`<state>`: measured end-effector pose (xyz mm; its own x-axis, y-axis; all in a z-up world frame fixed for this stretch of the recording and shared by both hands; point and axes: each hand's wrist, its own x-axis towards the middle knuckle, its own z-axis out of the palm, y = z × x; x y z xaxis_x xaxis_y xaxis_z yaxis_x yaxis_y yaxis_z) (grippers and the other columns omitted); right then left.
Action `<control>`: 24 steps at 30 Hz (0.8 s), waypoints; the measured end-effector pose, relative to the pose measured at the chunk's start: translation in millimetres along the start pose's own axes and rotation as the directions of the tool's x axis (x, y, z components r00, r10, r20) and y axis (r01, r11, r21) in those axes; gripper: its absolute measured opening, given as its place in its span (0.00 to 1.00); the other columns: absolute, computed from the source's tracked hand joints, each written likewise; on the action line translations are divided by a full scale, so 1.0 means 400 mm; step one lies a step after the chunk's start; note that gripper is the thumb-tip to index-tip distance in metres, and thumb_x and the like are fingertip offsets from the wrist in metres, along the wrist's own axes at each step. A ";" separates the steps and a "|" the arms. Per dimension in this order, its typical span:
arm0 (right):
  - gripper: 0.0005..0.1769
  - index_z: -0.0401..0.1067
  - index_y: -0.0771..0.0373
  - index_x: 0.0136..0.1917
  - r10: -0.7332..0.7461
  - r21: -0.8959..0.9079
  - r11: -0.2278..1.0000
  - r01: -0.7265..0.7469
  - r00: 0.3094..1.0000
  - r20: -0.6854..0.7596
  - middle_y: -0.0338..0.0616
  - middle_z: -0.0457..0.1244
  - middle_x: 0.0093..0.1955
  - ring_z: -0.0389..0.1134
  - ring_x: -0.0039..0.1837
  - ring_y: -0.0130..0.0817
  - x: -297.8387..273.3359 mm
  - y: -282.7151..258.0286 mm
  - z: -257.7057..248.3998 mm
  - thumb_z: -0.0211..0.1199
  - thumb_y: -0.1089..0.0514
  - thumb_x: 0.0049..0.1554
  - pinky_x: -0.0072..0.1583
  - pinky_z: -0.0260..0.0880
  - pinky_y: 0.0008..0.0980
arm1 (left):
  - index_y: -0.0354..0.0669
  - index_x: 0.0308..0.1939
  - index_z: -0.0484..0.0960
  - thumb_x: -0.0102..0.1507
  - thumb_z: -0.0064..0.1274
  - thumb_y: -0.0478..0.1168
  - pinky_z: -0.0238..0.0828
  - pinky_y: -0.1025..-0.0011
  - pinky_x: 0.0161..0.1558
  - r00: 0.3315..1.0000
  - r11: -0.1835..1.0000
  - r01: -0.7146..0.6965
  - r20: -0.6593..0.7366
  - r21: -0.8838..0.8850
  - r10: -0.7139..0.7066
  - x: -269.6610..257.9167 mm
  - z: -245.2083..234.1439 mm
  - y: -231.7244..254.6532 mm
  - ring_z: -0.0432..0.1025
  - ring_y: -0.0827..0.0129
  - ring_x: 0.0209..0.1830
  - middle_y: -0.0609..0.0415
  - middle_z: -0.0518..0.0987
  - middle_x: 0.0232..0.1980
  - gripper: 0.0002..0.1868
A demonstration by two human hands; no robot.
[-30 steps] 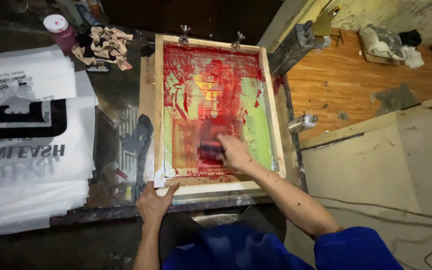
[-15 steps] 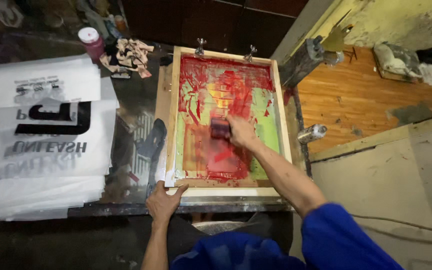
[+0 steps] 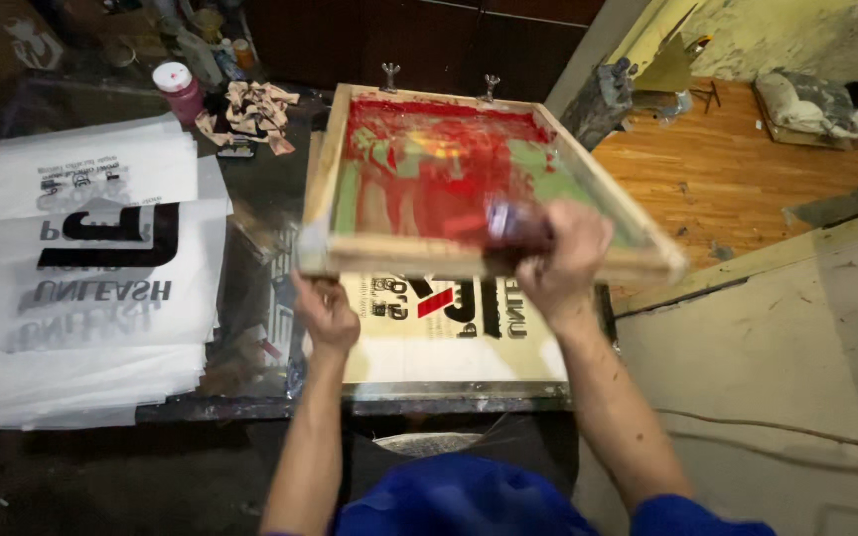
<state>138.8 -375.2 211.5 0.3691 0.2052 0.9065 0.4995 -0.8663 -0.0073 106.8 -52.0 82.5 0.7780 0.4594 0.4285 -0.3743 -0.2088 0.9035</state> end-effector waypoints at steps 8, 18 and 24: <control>0.43 0.75 0.67 0.66 -0.021 0.106 0.994 0.014 0.998 0.064 0.56 0.67 0.57 0.67 0.55 0.58 0.434 0.049 -0.041 0.55 0.65 0.34 0.59 0.63 0.49 | 0.60 0.82 0.65 0.69 0.55 0.60 0.56 0.25 0.70 0.872 0.465 -0.191 0.367 0.864 -0.323 0.008 0.008 -0.166 0.47 0.28 0.85 0.44 0.48 0.90 0.38; 0.29 0.73 0.75 0.62 -0.051 0.052 0.998 0.047 0.996 0.073 0.59 0.64 0.55 0.64 0.55 0.64 0.555 0.137 0.000 0.60 0.68 0.44 0.59 0.62 0.51 | 0.73 0.70 0.80 0.75 0.40 0.48 0.80 0.48 0.41 0.825 0.374 -0.177 0.345 0.910 -0.448 0.176 -0.364 -0.217 0.84 0.48 0.41 0.48 0.87 0.45 0.22; 0.32 0.75 0.73 0.64 -0.014 0.001 1.000 0.014 0.997 0.071 0.56 0.66 0.54 0.65 0.52 0.56 0.571 0.173 0.027 0.59 0.65 0.44 0.55 0.65 0.48 | 0.63 0.88 0.61 0.75 0.39 0.67 0.70 0.38 0.51 0.950 -0.041 0.068 -0.078 0.997 -0.301 0.562 -0.721 -0.101 0.77 0.41 0.57 0.39 0.84 0.58 0.39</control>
<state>266.0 -383.3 413.4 0.4163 0.2493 0.8744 0.5054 -0.8628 0.0054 151.2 308.7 139.4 0.8131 0.5665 0.1342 0.5714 -0.8207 0.0022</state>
